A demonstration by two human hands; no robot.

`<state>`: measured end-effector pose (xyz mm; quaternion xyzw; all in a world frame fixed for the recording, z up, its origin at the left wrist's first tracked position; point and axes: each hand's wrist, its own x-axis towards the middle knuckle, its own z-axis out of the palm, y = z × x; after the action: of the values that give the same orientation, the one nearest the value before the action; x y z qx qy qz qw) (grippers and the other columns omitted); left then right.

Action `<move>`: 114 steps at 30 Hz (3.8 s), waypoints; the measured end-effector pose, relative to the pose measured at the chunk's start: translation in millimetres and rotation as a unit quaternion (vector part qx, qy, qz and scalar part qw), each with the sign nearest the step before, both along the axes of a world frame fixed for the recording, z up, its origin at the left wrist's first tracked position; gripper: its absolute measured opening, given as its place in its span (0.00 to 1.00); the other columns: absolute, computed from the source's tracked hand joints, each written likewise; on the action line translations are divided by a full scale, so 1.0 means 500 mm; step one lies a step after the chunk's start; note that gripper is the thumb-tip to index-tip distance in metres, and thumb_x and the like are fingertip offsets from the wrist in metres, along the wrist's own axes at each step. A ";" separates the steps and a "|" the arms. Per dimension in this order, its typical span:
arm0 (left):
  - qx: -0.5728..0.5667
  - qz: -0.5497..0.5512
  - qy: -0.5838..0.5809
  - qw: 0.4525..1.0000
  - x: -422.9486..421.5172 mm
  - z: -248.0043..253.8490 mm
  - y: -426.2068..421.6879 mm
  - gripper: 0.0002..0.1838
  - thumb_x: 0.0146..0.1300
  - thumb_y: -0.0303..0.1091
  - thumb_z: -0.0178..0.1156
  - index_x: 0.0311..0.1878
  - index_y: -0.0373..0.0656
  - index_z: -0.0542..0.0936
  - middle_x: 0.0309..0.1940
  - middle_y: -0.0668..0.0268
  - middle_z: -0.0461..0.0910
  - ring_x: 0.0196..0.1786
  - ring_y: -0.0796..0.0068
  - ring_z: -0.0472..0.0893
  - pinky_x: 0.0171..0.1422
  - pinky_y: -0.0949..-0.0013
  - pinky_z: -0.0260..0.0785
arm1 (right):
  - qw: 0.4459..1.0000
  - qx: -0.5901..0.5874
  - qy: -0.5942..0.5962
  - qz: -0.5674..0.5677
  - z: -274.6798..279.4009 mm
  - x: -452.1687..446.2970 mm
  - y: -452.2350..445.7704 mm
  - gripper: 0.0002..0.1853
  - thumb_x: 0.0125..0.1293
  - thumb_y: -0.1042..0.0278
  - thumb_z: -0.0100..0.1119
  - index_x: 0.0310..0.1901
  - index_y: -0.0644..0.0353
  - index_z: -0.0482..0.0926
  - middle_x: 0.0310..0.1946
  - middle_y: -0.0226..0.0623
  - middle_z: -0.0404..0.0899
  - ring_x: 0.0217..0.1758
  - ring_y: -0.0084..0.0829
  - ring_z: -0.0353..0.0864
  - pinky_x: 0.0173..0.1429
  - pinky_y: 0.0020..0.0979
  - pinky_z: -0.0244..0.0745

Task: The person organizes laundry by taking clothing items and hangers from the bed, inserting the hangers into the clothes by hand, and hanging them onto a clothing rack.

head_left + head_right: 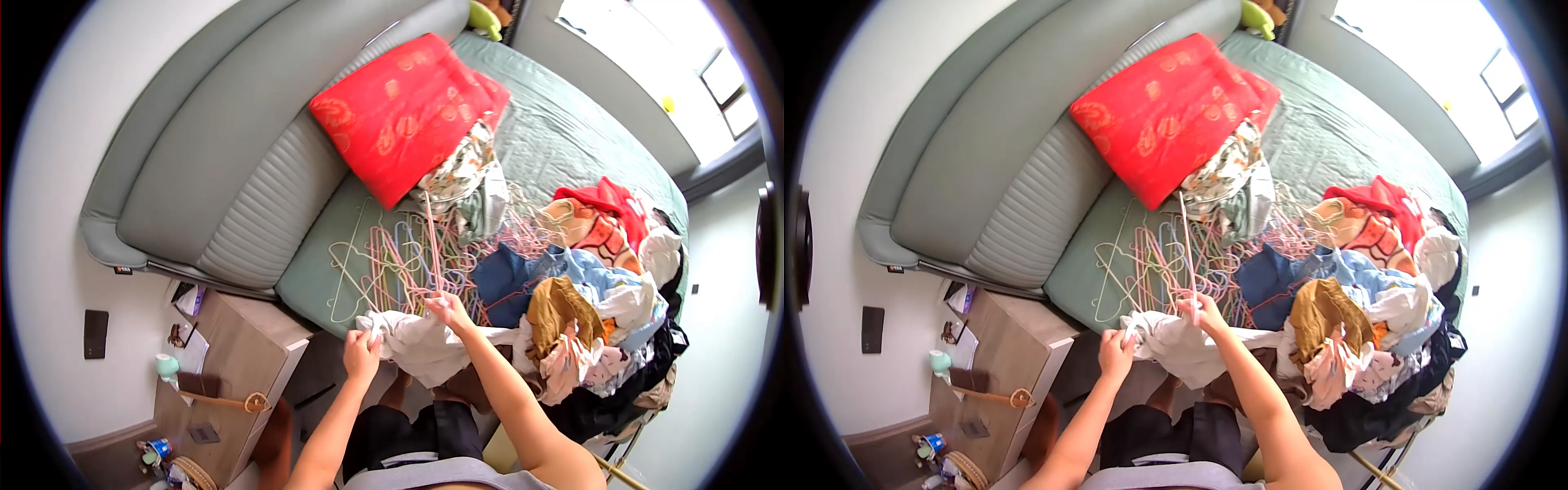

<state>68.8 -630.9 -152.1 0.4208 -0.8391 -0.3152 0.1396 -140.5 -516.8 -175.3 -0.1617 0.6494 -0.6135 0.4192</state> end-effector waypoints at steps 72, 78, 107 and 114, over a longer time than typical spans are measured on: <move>0.041 -0.445 0.220 0.867 -0.174 0.409 -0.028 0.09 0.49 0.26 0.67 0.36 0.37 0.83 0.18 0.62 0.76 0.22 0.77 0.75 0.27 0.75 0.65 | 0.768 0.191 0.603 -0.102 0.325 0.151 0.580 0.11 0.48 0.62 0.66 0.35 0.50 0.83 0.39 0.29 0.80 0.49 0.34 0.73 0.59 0.39 0.63; -0.088 -0.486 0.247 0.834 -0.183 0.447 0.011 0.09 0.49 0.30 0.67 0.35 0.41 0.84 0.16 0.63 0.73 0.19 0.71 0.73 0.24 0.72 0.63 | 0.785 0.108 0.600 -0.109 0.450 0.161 0.515 0.16 0.43 0.71 0.65 0.38 0.49 0.83 0.57 0.36 0.71 0.63 0.43 0.64 0.64 0.43 0.58; 0.311 -0.162 0.309 0.884 -0.262 0.252 0.055 0.09 0.57 0.31 0.63 0.35 0.38 0.74 0.29 0.71 0.75 0.30 0.81 0.74 0.35 0.76 0.69 | 0.833 0.089 0.494 -0.234 0.398 0.175 0.401 0.08 0.48 0.66 0.69 0.26 0.61 0.83 0.16 0.29 0.74 0.29 0.29 0.70 0.38 0.31 0.65; -0.145 -0.335 0.247 0.898 -0.227 0.357 0.107 0.11 0.42 0.16 0.56 0.30 0.42 0.78 0.30 0.60 0.75 0.36 0.58 0.75 0.40 0.60 0.68 | 0.829 0.083 0.511 -0.210 0.378 0.176 0.398 0.06 0.50 0.68 0.68 0.29 0.60 0.83 0.16 0.28 0.70 0.28 0.26 0.67 0.34 0.29 0.62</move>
<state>-44.8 -577.4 26.2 -0.0011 -0.9055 -0.3120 0.2878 -52.6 -317.6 13.7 -0.2762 0.8380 -0.4599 -0.1001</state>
